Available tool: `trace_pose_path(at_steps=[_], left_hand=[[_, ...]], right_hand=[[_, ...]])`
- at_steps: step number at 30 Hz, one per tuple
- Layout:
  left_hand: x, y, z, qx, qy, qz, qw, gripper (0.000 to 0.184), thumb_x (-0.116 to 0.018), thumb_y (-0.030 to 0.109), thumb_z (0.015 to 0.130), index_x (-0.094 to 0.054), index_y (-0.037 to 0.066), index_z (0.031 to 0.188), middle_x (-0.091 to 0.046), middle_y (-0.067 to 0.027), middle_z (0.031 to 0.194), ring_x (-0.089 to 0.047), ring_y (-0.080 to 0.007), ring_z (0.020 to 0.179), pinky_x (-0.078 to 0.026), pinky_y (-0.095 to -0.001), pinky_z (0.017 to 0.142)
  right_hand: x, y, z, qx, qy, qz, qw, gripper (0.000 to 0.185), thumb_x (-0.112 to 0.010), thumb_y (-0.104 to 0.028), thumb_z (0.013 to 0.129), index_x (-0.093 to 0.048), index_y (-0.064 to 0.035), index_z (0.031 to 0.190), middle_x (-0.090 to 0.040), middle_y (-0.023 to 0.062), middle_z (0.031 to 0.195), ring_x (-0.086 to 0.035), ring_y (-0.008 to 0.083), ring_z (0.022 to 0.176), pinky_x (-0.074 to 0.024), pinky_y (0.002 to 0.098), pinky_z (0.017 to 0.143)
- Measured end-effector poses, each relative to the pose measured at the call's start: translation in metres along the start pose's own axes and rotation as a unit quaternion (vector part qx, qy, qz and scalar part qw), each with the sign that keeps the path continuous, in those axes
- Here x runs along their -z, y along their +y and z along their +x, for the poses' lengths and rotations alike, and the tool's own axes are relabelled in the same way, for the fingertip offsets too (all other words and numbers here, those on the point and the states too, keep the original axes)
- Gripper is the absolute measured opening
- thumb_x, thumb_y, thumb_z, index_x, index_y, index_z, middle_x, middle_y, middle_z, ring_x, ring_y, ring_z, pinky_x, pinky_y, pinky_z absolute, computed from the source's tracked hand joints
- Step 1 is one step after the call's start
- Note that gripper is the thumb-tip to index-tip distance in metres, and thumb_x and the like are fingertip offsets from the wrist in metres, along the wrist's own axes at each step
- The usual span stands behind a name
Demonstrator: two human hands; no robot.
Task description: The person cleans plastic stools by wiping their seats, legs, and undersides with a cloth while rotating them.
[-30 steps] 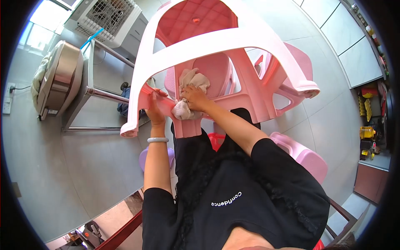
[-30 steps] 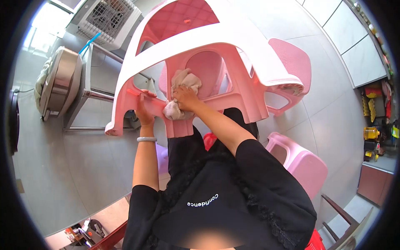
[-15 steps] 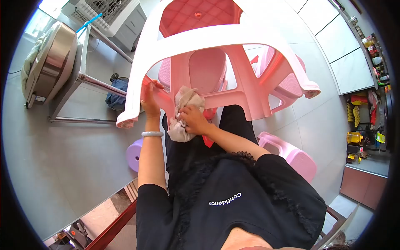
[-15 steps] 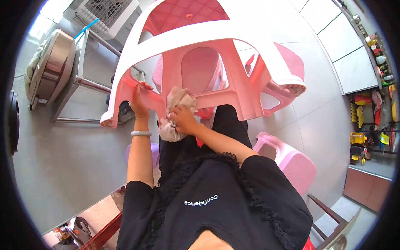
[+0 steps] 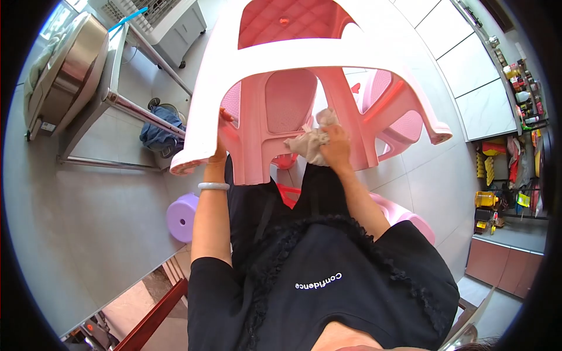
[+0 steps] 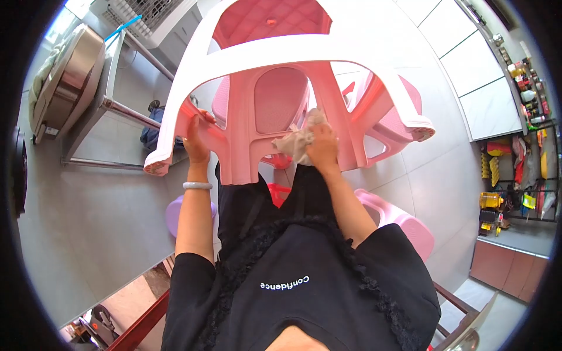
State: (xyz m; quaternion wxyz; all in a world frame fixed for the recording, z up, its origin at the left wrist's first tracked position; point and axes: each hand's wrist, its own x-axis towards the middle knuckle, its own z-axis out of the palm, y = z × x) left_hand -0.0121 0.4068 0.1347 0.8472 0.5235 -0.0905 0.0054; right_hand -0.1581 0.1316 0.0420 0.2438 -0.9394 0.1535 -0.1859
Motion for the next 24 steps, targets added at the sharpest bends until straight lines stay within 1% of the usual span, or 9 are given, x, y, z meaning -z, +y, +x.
trace_pose_path(at_steps=[4, 6, 9, 12, 15, 17, 19, 22, 24], left_hand=[[0.004, -0.001, -0.001, -0.016, -0.008, 0.06, 0.998, 0.025, -0.052, 0.025, 0.095, -0.057, 0.001, 0.1, -0.061, -0.0098, 0.086, -0.059, -0.0184, 0.079, -0.048, -0.0314, 0.074], [0.003, -0.006, 0.0, -0.013, -0.006, 0.024, 1.0, 0.025, -0.051, 0.025, 0.096, -0.057, 0.0, 0.1, -0.061, -0.0099, 0.086, -0.059, -0.0184, 0.079, -0.049, -0.0315, 0.074], [0.005, -0.005, 0.0, -0.012, -0.009, 0.017, 1.0, 0.025, -0.051, 0.025, 0.096, -0.057, 0.0, 0.1, -0.061, -0.01, 0.086, -0.059, -0.0185, 0.079, -0.049, -0.0315, 0.075], [0.002, -0.001, 0.001, -0.016, -0.015, 0.017, 1.0, 0.026, -0.052, 0.025, 0.095, -0.057, 0.001, 0.099, -0.061, -0.01, 0.086, -0.06, -0.0186, 0.079, -0.049, -0.0315, 0.075], [0.008, 0.0, 0.0, -0.015, -0.01, 0.042, 0.999, 0.025, -0.052, 0.025, 0.095, -0.058, 0.001, 0.099, -0.061, -0.01, 0.085, -0.06, -0.0187, 0.079, -0.049, -0.0314, 0.075], [0.009, 0.0, 0.002, -0.012, -0.006, 0.056, 0.998, 0.025, -0.053, 0.025, 0.094, -0.058, 0.001, 0.099, -0.062, -0.0098, 0.085, -0.06, -0.0187, 0.078, -0.049, -0.0314, 0.075], [0.006, 0.003, 0.0, -0.009, 0.003, 0.059, 0.998, 0.025, -0.053, 0.026, 0.094, -0.058, 0.001, 0.099, -0.062, -0.0096, 0.085, -0.06, -0.0185, 0.078, -0.049, -0.0315, 0.074], [0.005, 0.002, -0.001, -0.014, 0.002, 0.06, 0.998, 0.026, -0.054, 0.026, 0.094, -0.058, 0.001, 0.099, -0.062, -0.0097, 0.085, -0.06, -0.0183, 0.078, -0.049, -0.0314, 0.073], [0.002, 0.0, -0.003, 0.009, 0.013, 0.039, 0.999, 0.026, -0.055, 0.026, 0.094, -0.058, 0.0, 0.1, -0.062, -0.0099, 0.085, -0.06, -0.0186, 0.078, -0.05, -0.0315, 0.072]], right_hand=[[-0.066, -0.059, -0.019, 0.141, -0.018, 0.014, 0.99, 0.035, -0.068, -0.009, 0.062, -0.067, -0.0087, 0.097, -0.06, 0.0127, 0.109, -0.054, 0.0339, 0.105, -0.0436, 0.0471, 0.092], [-0.083, -0.104, -0.022, 0.177, -0.044, 0.044, 0.982, 0.034, -0.069, -0.009, 0.061, -0.066, -0.0088, 0.096, -0.06, 0.0123, 0.108, -0.054, 0.0336, 0.106, -0.0438, 0.047, 0.092], [-0.084, -0.109, -0.015, 0.149, -0.117, 0.055, 0.98, 0.031, -0.069, -0.01, 0.063, -0.065, -0.0093, 0.093, -0.06, 0.0114, 0.108, -0.055, 0.0334, 0.104, -0.0443, 0.0455, 0.091], [-0.069, -0.081, -0.01, 0.205, -0.148, 0.069, 0.965, 0.026, -0.067, -0.011, 0.066, -0.064, -0.0101, 0.092, -0.062, 0.0117, 0.105, -0.058, 0.0332, 0.102, -0.0469, 0.0443, 0.087], [-0.036, -0.065, 0.005, 0.066, -0.245, 0.043, 0.966, 0.026, -0.065, -0.013, 0.068, -0.063, -0.0094, 0.094, -0.065, 0.0129, 0.099, -0.061, 0.0339, 0.099, -0.048, 0.0442, 0.084], [-0.016, -0.037, 0.02, 0.002, -0.253, 0.029, 0.967, 0.032, -0.065, -0.021, 0.069, -0.065, -0.0112, 0.099, -0.067, 0.0134, 0.099, -0.063, 0.0348, 0.098, -0.0489, 0.0462, 0.083], [0.01, -0.015, 0.036, -0.069, -0.259, -0.06, 0.962, 0.037, -0.066, -0.027, 0.068, -0.067, -0.013, 0.102, -0.068, 0.0144, 0.101, -0.064, 0.0344, 0.099, -0.0488, 0.0454, 0.084], [0.03, -0.001, 0.04, -0.119, -0.239, -0.077, 0.961, 0.038, -0.067, -0.027, 0.067, -0.069, -0.0138, 0.103, -0.07, 0.0159, 0.096, -0.065, 0.0352, 0.096, -0.0493, 0.0455, 0.084], [0.022, -0.013, 0.029, -0.069, -0.22, -0.054, 0.972, 0.038, -0.066, -0.024, 0.068, -0.07, -0.0129, 0.104, -0.07, 0.0172, 0.092, -0.065, 0.0368, 0.094, -0.0501, 0.0467, 0.084]])
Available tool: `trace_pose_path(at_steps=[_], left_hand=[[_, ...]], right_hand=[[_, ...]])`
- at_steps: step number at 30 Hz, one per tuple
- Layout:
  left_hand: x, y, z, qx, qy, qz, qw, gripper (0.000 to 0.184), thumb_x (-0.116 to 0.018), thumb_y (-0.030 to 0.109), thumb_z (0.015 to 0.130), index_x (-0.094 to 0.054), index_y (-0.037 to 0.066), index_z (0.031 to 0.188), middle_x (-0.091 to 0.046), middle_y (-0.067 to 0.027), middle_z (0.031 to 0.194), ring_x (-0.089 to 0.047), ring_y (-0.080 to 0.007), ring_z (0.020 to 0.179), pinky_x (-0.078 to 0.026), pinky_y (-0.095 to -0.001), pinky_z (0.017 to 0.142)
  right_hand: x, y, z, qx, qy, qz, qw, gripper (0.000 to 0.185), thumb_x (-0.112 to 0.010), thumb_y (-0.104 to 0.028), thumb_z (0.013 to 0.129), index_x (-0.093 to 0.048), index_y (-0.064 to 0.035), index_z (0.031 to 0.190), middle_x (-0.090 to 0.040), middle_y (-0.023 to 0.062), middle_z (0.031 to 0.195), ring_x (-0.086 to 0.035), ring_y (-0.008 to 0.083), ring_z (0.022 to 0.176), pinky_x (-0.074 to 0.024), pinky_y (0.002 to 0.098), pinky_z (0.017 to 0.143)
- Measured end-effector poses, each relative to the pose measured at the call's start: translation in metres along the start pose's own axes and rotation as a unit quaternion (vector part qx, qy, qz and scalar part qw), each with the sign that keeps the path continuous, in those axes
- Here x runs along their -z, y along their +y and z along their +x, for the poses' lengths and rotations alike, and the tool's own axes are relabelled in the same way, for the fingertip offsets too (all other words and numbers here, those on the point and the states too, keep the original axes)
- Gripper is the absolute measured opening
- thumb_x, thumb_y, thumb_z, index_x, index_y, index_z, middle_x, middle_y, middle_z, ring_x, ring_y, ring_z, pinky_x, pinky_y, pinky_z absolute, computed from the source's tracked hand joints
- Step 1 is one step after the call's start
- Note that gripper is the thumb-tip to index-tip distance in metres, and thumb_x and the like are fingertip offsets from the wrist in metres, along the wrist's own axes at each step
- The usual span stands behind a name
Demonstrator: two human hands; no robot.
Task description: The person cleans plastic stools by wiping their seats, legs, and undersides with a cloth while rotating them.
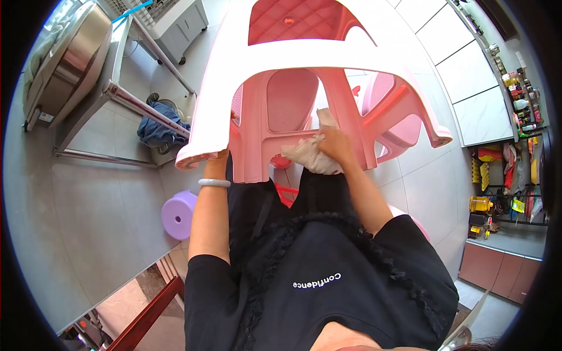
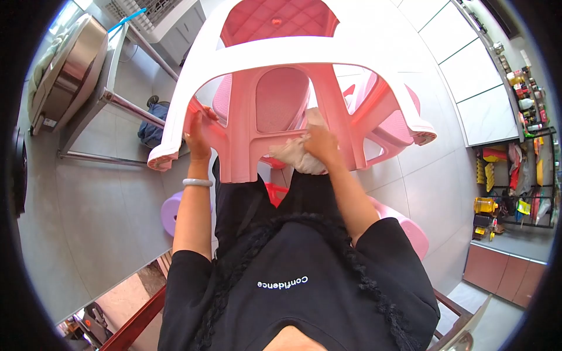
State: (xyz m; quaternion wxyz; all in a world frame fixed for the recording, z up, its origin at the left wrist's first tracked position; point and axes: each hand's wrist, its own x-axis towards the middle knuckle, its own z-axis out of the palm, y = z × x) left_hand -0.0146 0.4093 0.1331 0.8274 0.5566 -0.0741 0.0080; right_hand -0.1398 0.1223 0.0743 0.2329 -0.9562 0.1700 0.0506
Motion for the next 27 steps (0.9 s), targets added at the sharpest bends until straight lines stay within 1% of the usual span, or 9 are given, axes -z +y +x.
trace_pose_path(at_steps=[4, 6, 9, 12, 15, 18, 22, 25, 27], left_hand=[[0.014, -0.019, 0.004, -0.089, -0.032, 0.095, 0.991, 0.026, -0.054, 0.025, 0.095, -0.058, 0.0, 0.101, -0.062, -0.0101, 0.084, -0.061, -0.0193, 0.077, -0.05, -0.032, 0.072], [0.014, -0.017, 0.004, -0.096, -0.043, 0.07, 0.992, 0.026, -0.054, 0.025, 0.095, -0.058, 0.0, 0.101, -0.062, -0.01, 0.084, -0.06, -0.0193, 0.077, -0.05, -0.0319, 0.072], [0.016, -0.014, 0.008, -0.075, -0.063, 0.006, 0.995, 0.024, -0.054, 0.024, 0.096, -0.057, 0.0, 0.101, -0.062, -0.0101, 0.085, -0.06, -0.0187, 0.078, -0.05, -0.0308, 0.073], [0.02, -0.023, 0.009, -0.108, -0.064, 0.049, 0.991, 0.025, -0.054, 0.024, 0.097, -0.058, 0.0, 0.102, -0.062, -0.0095, 0.089, -0.06, -0.0175, 0.082, -0.05, -0.0297, 0.074], [0.028, -0.048, 0.009, -0.155, 0.011, 0.186, 0.97, 0.028, -0.054, 0.027, 0.098, -0.059, 0.001, 0.107, -0.062, -0.0079, 0.095, -0.06, -0.0163, 0.087, -0.05, -0.0293, 0.078], [0.041, -0.049, 0.008, -0.11, 0.018, 0.194, 0.975, 0.033, -0.053, 0.032, 0.099, -0.06, 0.002, 0.111, -0.062, -0.0063, 0.1, -0.06, -0.0153, 0.091, -0.049, -0.0289, 0.082], [0.046, -0.048, 0.003, -0.076, -0.005, 0.171, 0.982, 0.042, -0.052, 0.039, 0.1, -0.058, 0.001, 0.116, -0.061, -0.0067, 0.103, -0.059, -0.0149, 0.095, -0.048, -0.0284, 0.085], [0.036, -0.033, -0.001, -0.076, -0.075, 0.152, 0.983, 0.05, -0.047, 0.044, 0.101, -0.054, 0.0, 0.122, -0.06, -0.008, 0.112, -0.058, -0.0149, 0.098, -0.048, -0.0283, 0.087], [0.025, -0.013, -0.002, -0.046, -0.115, 0.108, 0.986, 0.053, -0.046, 0.046, 0.101, -0.053, -0.001, 0.125, -0.059, -0.0084, 0.117, -0.057, -0.0151, 0.101, -0.047, -0.0287, 0.089]], right_hand=[[-0.068, -0.039, 0.005, 0.136, 0.017, 0.006, 0.991, 0.036, -0.064, -0.019, 0.068, -0.069, -0.0088, 0.102, -0.069, 0.0167, 0.095, -0.065, 0.0372, 0.094, -0.0513, 0.0468, 0.084], [-0.087, -0.064, 0.008, 0.208, 0.009, 0.089, 0.974, 0.042, -0.067, -0.02, 0.066, -0.067, -0.0104, 0.106, -0.069, 0.013, 0.098, -0.066, 0.0317, 0.092, -0.0512, 0.0406, 0.083], [-0.077, -0.099, 0.032, 0.174, -0.095, 0.25, 0.948, 0.039, -0.069, -0.017, 0.069, -0.065, -0.0066, 0.106, -0.067, 0.0111, 0.088, -0.066, 0.028, 0.088, -0.0508, 0.0367, 0.081], [-0.032, -0.151, 0.028, 0.12, -0.056, 0.45, 0.883, 0.042, -0.069, -0.021, 0.072, -0.063, -0.0044, 0.109, -0.065, 0.0175, 0.105, -0.062, 0.0335, 0.101, -0.0471, 0.0413, 0.089], [-0.02, -0.193, 0.009, 0.291, 0.149, 0.459, 0.826, 0.044, -0.067, -0.013, 0.075, -0.057, -0.0023, 0.117, -0.053, 0.0215, 0.124, -0.052, 0.0368, 0.118, -0.0419, 0.0407, 0.099], [-0.036, -0.213, -0.006, 0.337, 0.166, 0.449, 0.811, 0.049, -0.062, -0.004, 0.075, -0.052, -0.0004, 0.123, -0.039, 0.0226, 0.138, -0.041, 0.0424, 0.128, -0.0361, 0.0437, 0.106], [-0.069, -0.201, -0.003, 0.385, 0.212, 0.31, 0.843, 0.056, -0.061, 0.002, 0.073, -0.052, 0.0013, 0.128, -0.037, 0.0228, 0.139, -0.036, 0.0421, 0.132, -0.032, 0.044, 0.109], [-0.077, -0.19, -0.003, 0.382, 0.198, 0.3, 0.851, 0.054, -0.063, 0.002, 0.071, -0.054, 0.001, 0.125, -0.04, 0.023, 0.136, -0.039, 0.0414, 0.129, -0.0328, 0.0433, 0.109], [-0.074, -0.181, 0.005, 0.367, 0.168, 0.323, 0.856, 0.053, -0.064, 0.003, 0.071, -0.054, -0.0003, 0.123, -0.046, 0.0184, 0.13, -0.047, 0.0332, 0.122, -0.0375, 0.0393, 0.104]])
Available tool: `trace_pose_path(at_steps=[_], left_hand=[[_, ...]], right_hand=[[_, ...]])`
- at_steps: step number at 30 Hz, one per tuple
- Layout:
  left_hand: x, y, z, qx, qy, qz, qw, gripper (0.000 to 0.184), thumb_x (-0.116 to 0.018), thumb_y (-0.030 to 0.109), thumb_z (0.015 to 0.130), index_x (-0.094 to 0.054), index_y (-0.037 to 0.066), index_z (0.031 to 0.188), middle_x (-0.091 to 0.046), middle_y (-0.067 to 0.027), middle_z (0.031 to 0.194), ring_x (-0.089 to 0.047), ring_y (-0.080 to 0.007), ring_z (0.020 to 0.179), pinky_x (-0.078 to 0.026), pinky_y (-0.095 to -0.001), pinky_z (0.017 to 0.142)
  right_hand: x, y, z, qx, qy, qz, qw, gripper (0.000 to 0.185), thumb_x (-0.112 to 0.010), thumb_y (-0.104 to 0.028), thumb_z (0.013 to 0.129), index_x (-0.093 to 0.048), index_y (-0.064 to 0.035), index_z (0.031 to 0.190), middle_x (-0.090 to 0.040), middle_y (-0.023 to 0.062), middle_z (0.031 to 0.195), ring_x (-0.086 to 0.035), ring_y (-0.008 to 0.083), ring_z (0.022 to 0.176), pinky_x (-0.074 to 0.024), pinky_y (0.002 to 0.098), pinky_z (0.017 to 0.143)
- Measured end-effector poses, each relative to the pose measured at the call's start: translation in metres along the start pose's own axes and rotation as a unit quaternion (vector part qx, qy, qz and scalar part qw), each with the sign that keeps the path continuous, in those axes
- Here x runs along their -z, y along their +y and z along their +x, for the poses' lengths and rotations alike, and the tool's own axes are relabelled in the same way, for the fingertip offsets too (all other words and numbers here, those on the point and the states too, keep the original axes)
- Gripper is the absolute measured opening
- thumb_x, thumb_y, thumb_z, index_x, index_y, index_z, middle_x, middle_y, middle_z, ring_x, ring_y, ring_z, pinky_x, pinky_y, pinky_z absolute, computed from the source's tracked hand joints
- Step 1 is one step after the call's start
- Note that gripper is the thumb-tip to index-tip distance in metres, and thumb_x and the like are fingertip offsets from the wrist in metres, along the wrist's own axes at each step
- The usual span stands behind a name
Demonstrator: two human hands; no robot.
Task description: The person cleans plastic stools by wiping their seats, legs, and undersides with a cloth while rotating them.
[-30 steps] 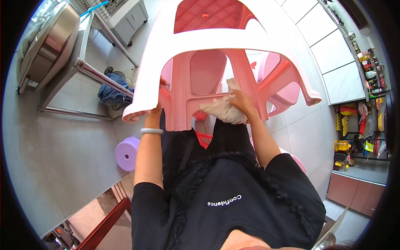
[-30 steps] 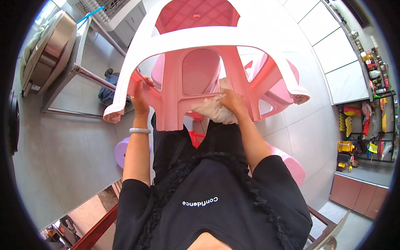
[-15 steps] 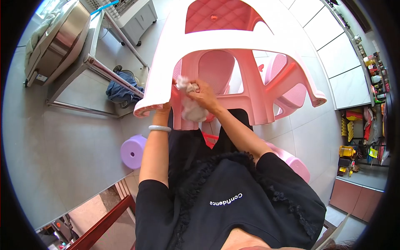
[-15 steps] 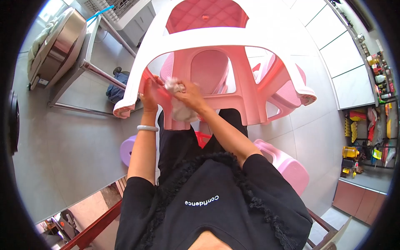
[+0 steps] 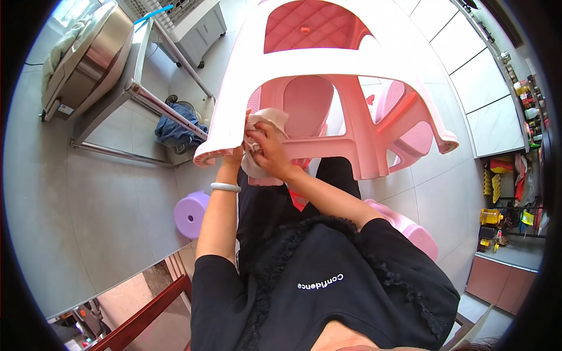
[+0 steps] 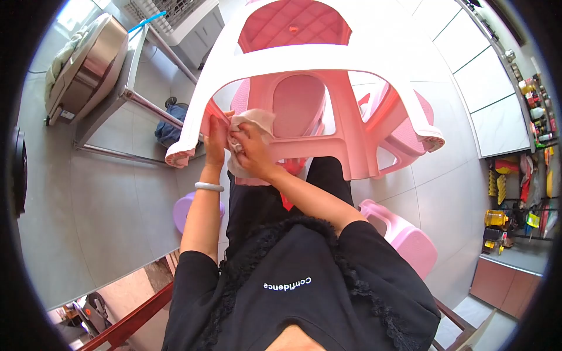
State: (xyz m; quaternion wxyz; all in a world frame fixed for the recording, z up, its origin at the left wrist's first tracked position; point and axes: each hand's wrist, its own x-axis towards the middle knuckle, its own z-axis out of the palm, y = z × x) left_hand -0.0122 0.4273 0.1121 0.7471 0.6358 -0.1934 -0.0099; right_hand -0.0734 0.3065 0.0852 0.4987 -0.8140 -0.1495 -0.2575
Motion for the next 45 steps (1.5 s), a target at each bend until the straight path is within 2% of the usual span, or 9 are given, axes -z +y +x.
trace_pose_path(at_steps=[2, 4, 7, 8, 15, 20, 29, 35, 45], left_hand=[[-0.001, 0.013, 0.001, 0.029, -0.021, -0.035, 0.999, 0.055, -0.046, 0.047, 0.101, -0.052, 0.0, 0.128, -0.057, -0.0086, 0.122, -0.056, -0.0156, 0.104, -0.046, -0.0295, 0.092], [0.03, -0.032, -0.003, 0.012, -0.03, 0.112, 0.993, 0.055, -0.048, 0.046, 0.1, -0.05, 0.001, 0.131, -0.057, -0.0083, 0.123, -0.054, -0.0166, 0.11, -0.043, -0.0311, 0.097], [0.042, -0.021, -0.009, 0.021, -0.046, 0.137, 0.989, 0.059, -0.054, 0.043, 0.097, -0.044, 0.002, 0.137, -0.052, -0.0095, 0.131, -0.05, -0.0181, 0.118, -0.04, -0.0323, 0.102], [0.037, -0.002, -0.01, 0.015, -0.054, 0.117, 0.992, 0.061, -0.056, 0.042, 0.096, -0.041, 0.002, 0.139, -0.05, -0.0099, 0.134, -0.049, -0.0186, 0.12, -0.039, -0.0326, 0.103], [-0.012, 0.117, 0.003, -0.066, -0.06, 0.13, 0.988, 0.082, -0.069, 0.037, 0.088, -0.026, 0.004, 0.151, -0.039, -0.0126, 0.149, -0.04, -0.0215, 0.135, -0.032, -0.0349, 0.112], [-0.013, 0.111, 0.009, -0.138, -0.067, 0.151, 0.977, 0.063, -0.063, 0.03, 0.092, -0.037, 0.002, 0.143, -0.044, -0.0123, 0.143, -0.044, -0.0216, 0.131, -0.035, -0.0335, 0.11], [0.02, 0.044, 0.013, -0.1, 0.056, 0.194, 0.974, 0.046, -0.056, 0.025, 0.096, -0.048, -0.002, 0.132, -0.051, -0.0138, 0.133, -0.049, -0.0255, 0.124, -0.038, -0.036, 0.104], [0.0, 0.029, 0.016, -0.145, 0.108, 0.116, 0.977, 0.033, -0.056, 0.024, 0.1, -0.061, 0.0, 0.122, -0.062, -0.0047, 0.119, -0.055, -0.0136, 0.109, -0.045, -0.0294, 0.093], [0.007, -0.006, 0.016, -0.156, 0.243, 0.326, 0.9, 0.026, -0.057, 0.017, 0.099, -0.063, -0.002, 0.116, -0.066, -0.0059, 0.11, -0.06, -0.0147, 0.098, -0.048, -0.0292, 0.084]], right_hand=[[0.007, 0.007, 0.003, -0.067, -0.001, 0.087, 0.994, 0.05, -0.065, 0.004, 0.073, -0.054, -0.0011, 0.122, -0.051, 0.0128, 0.124, -0.052, 0.024, 0.115, -0.0417, 0.0343, 0.098], [0.018, -0.003, 0.014, -0.167, 0.013, 0.231, 0.958, 0.047, -0.066, 0.004, 0.076, -0.054, -0.0013, 0.121, -0.056, 0.0062, 0.116, -0.055, 0.0137, 0.105, -0.0455, 0.0285, 0.092], [0.036, -0.045, 0.039, -0.155, 0.049, 0.314, 0.935, 0.044, -0.067, 0.004, 0.081, -0.052, -0.0009, 0.123, -0.057, 0.0005, 0.109, -0.054, 0.0065, 0.099, -0.0466, 0.0224, 0.085], [0.038, -0.054, 0.046, -0.132, 0.087, 0.346, 0.925, 0.044, -0.058, 0.009, 0.073, -0.055, -0.0007, 0.116, -0.056, 0.0108, 0.111, -0.057, 0.0199, 0.103, -0.0449, 0.0292, 0.089], [0.049, -0.086, 0.064, 0.019, 0.041, 0.243, 0.969, 0.048, -0.064, 0.008, 0.069, -0.055, -0.0003, 0.115, -0.059, 0.0155, 0.117, -0.059, 0.0295, 0.11, -0.0464, 0.0357, 0.092], [0.036, -0.077, 0.059, -0.003, 0.028, 0.236, 0.971, 0.051, -0.065, 0.003, 0.07, -0.052, -0.003, 0.119, -0.054, 0.0176, 0.127, -0.053, 0.0376, 0.118, -0.0442, 0.0402, 0.097], [-0.002, -0.018, 0.014, 0.067, -0.039, 0.004, 0.997, 0.056, -0.061, 0.001, 0.068, -0.049, -0.0033, 0.122, -0.049, 0.0198, 0.13, -0.048, 0.041, 0.119, -0.0407, 0.0457, 0.1], [-0.009, 0.002, -0.027, -0.105, -0.126, -0.122, 0.979, 0.036, -0.065, -0.008, 0.07, -0.054, -0.0031, 0.105, -0.057, 0.0169, 0.108, -0.057, 0.0375, 0.101, -0.0462, 0.0437, 0.087], [0.016, -0.003, -0.056, -0.037, -0.272, 0.051, 0.96, 0.036, -0.067, -0.01, 0.065, -0.062, -0.0097, 0.1, -0.061, 0.0114, 0.097, -0.061, 0.0295, 0.097, -0.0484, 0.0393, 0.083]])
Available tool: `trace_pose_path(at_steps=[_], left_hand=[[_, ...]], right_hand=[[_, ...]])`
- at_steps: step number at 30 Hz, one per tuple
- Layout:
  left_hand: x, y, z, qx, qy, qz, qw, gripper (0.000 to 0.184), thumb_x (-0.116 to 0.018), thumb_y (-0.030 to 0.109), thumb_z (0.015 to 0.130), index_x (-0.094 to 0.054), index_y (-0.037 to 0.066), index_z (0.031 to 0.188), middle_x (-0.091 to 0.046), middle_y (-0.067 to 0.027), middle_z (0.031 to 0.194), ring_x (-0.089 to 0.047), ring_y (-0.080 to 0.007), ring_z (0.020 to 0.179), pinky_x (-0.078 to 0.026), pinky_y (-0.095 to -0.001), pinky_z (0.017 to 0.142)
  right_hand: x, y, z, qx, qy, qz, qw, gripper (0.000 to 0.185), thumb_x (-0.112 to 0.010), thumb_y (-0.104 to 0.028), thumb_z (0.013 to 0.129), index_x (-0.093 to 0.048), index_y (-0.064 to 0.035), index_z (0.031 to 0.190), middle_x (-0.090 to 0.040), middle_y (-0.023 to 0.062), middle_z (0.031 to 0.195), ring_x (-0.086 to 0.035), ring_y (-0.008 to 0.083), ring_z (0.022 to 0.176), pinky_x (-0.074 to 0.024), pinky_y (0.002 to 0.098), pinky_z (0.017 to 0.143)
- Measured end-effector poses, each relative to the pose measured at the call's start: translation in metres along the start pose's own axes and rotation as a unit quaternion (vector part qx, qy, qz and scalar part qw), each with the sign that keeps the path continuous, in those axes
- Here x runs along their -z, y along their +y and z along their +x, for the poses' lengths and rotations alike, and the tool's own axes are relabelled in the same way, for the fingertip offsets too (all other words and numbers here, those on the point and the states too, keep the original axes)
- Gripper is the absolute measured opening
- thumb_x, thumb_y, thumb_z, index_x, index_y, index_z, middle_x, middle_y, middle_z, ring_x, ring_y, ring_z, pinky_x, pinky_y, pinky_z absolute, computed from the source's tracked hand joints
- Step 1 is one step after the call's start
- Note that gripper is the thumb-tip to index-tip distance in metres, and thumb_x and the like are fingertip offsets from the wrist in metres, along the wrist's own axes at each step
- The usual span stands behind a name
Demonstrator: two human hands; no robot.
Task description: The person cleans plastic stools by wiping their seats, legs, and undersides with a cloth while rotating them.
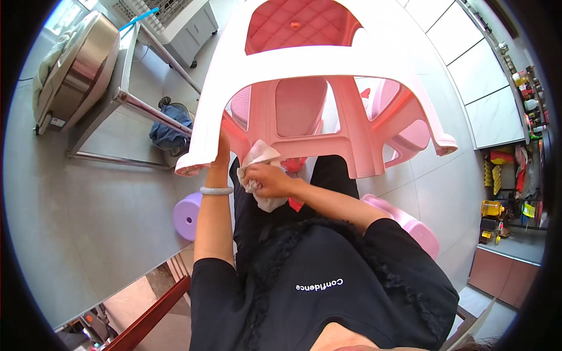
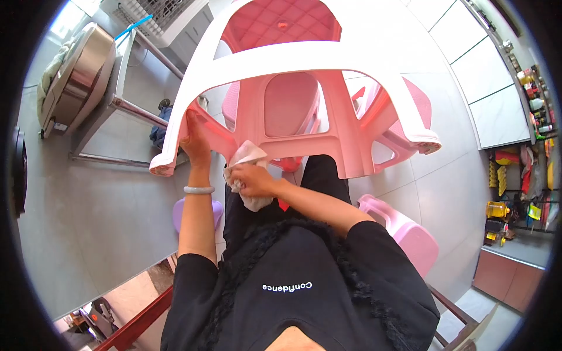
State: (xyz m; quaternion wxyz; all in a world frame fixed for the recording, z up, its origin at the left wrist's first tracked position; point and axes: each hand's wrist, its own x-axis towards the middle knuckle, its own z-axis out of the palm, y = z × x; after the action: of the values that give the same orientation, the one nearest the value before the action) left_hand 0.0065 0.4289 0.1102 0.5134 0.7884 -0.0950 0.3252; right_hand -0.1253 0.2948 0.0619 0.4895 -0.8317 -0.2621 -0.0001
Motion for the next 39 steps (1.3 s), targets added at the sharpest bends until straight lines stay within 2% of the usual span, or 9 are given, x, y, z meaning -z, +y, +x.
trace_pose_path(at_steps=[4, 8, 15, 18, 21, 25, 28, 31, 39], left_hand=[[-0.002, 0.001, -0.001, 0.002, 0.013, -0.008, 1.0, 0.024, -0.057, 0.016, 0.099, -0.064, -0.002, 0.115, -0.066, -0.0064, 0.109, -0.061, -0.0149, 0.097, -0.048, -0.0291, 0.084], [-0.004, 0.006, 0.003, -0.043, 0.022, -0.033, 0.998, 0.024, -0.055, 0.016, 0.1, -0.064, -0.002, 0.115, -0.067, -0.007, 0.107, -0.061, -0.0152, 0.095, -0.048, -0.0288, 0.083], [0.0, 0.017, 0.002, 0.053, -0.01, -0.184, 0.981, 0.025, -0.053, 0.015, 0.101, -0.064, -0.002, 0.115, -0.068, -0.0081, 0.108, -0.062, -0.0159, 0.097, -0.048, -0.0298, 0.085], [0.003, 0.014, 0.001, 0.15, -0.034, -0.338, 0.928, 0.025, -0.053, 0.013, 0.101, -0.065, -0.003, 0.116, -0.068, -0.0092, 0.11, -0.062, -0.0168, 0.099, -0.047, -0.0306, 0.089], [0.005, 0.032, 0.003, 0.049, -0.053, -0.244, 0.967, 0.025, -0.053, 0.012, 0.1, -0.064, -0.003, 0.116, -0.068, -0.0093, 0.111, -0.062, -0.0171, 0.101, -0.047, -0.0309, 0.09], [0.0, 0.004, 0.001, 0.075, -0.046, -0.257, 0.963, 0.025, -0.053, 0.012, 0.1, -0.063, -0.004, 0.117, -0.068, -0.0092, 0.111, -0.062, -0.0171, 0.1, -0.047, -0.0311, 0.088], [-0.006, 0.009, 0.001, 0.002, 0.003, -0.166, 0.986, 0.025, -0.053, 0.013, 0.101, -0.063, -0.005, 0.116, -0.068, -0.0093, 0.107, -0.062, -0.0164, 0.096, -0.048, -0.0308, 0.084], [0.0, 0.031, 0.01, -0.027, -0.014, -0.135, 0.99, 0.025, -0.053, 0.014, 0.101, -0.063, -0.005, 0.114, -0.067, -0.0092, 0.103, -0.061, -0.0156, 0.092, -0.048, -0.0303, 0.081], [-0.007, 0.008, 0.004, -0.07, 0.033, -0.075, 0.994, 0.024, -0.054, 0.013, 0.1, -0.064, -0.005, 0.113, -0.068, -0.0098, 0.1, -0.062, -0.0169, 0.089, -0.048, -0.0306, 0.08]], right_hand=[[0.039, 0.044, 0.041, -0.103, 0.096, 0.053, 0.989, 0.037, -0.067, -0.012, 0.068, -0.065, -0.0084, 0.105, -0.065, 0.0089, 0.09, -0.062, 0.022, 0.09, -0.0492, 0.0355, 0.08], [0.118, 0.019, 0.094, -0.185, 0.234, 0.169, 0.939, 0.033, -0.067, -0.019, 0.073, -0.069, -0.0091, 0.104, -0.068, 0.0141, 0.101, -0.063, 0.0298, 0.094, -0.0484, 0.0357, 0.085], [0.039, 0.131, 0.079, -0.177, 0.17, -0.237, 0.94, 0.051, -0.061, -0.021, 0.08, -0.05, -0.0083, 0.128, -0.048, 0.0149, 0.134, -0.036, 0.0362, 0.134, -0.0324, 0.0477, 0.106], [0.002, 0.093, 0.047, -0.168, 0.173, -0.284, 0.928, 0.057, -0.063, -0.017, 0.076, -0.048, -0.0092, 0.13, -0.049, 0.0158, 0.131, -0.039, 0.0371, 0.131, -0.0346, 0.0508, 0.103], [-0.026, 0.051, 0.002, -0.109, 0.169, -0.243, 0.949, 0.06, -0.067, -0.009, 0.067, -0.05, -0.0086, 0.125, -0.05, 0.0165, 0.125, -0.043, 0.0383, 0.124, -0.0377, 0.0511, 0.097], [-0.035, 0.025, -0.035, -0.018, 0.107, -0.16, 0.981, 0.054, -0.07, -0.004, 0.063, -0.054, -0.0064, 0.115, -0.053, 0.0165, 0.118, -0.047, 0.0375, 0.118, -0.0411, 0.0443, 0.095], [-0.022, 0.022, -0.027, -0.104, 0.097, -0.036, 0.989, 0.05, -0.069, -0.003, 0.062, -0.056, -0.0043, 0.11, -0.054, 0.0153, 0.116, -0.051, 0.0359, 0.109, -0.043, 0.0421, 0.092], [-0.001, 0.007, 0.007, 0.017, 0.271, -0.015, 0.962, 0.046, -0.067, -0.004, 0.061, -0.058, -0.0035, 0.106, -0.055, 0.0151, 0.112, -0.052, 0.0364, 0.102, -0.0439, 0.0447, 0.089], [-0.013, 0.003, 0.002, 0.012, 0.058, -0.137, 0.989, 0.036, -0.064, -0.003, 0.063, -0.061, -0.0046, 0.099, -0.057, 0.0141, 0.116, -0.055, 0.0362, 0.096, -0.0461, 0.0432, 0.083]])
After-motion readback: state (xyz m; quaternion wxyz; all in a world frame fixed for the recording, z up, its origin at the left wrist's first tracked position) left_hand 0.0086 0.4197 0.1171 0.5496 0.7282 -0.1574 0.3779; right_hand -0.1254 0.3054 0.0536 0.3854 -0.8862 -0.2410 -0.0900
